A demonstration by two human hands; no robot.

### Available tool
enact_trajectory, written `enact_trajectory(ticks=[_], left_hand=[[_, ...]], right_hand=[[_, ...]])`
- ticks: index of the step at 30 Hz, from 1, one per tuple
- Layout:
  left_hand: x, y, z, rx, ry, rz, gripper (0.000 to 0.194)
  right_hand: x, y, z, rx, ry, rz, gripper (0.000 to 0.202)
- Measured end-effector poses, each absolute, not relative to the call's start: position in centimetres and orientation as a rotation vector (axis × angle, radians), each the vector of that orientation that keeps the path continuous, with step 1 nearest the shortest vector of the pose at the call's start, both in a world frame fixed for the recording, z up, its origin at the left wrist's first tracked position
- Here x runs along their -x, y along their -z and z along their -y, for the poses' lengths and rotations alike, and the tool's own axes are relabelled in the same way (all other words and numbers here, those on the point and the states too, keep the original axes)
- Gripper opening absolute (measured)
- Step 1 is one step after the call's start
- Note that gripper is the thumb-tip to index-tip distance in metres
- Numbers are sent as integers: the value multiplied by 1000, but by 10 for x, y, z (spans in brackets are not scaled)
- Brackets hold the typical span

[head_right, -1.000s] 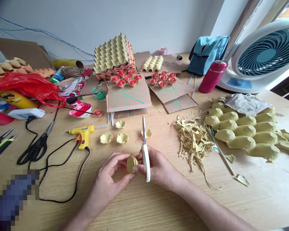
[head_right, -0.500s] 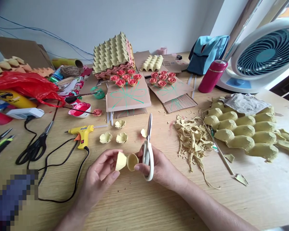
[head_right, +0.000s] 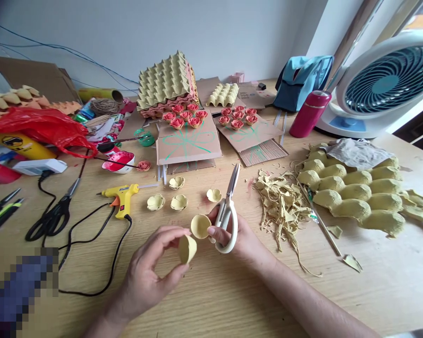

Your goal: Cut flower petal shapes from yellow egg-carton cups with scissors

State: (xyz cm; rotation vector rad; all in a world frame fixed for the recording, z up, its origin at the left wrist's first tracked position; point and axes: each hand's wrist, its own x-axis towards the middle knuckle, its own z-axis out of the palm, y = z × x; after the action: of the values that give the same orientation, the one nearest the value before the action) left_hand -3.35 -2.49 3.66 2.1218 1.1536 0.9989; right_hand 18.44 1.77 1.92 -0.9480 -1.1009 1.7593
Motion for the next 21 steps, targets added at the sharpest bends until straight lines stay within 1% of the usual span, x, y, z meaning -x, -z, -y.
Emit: enact_trajectory(ticks=[3, 8, 13, 18, 21], left_hand=[[37, -31, 18, -2105, -1052, -1421, 43], [42, -19, 8, -2104, -909, -1629, 39], [42, -17, 8, -2058, -884, -1661, 41], [39, -18, 10, -2046, -948, -1624, 42], [34, -18, 13, -2035, -947, -1548, 40]], right_hand=[[-187, -18, -19, 1032, -1665, 1069, 48], [-191, -13, -21, 1119, -1559, 1062, 45], [-190, -12, -20, 1133, -1578, 1109, 43], [-186, -14, -18, 1086, -1633, 1154, 49], [-182, -17, -15, 1050, -1665, 1255, 48]])
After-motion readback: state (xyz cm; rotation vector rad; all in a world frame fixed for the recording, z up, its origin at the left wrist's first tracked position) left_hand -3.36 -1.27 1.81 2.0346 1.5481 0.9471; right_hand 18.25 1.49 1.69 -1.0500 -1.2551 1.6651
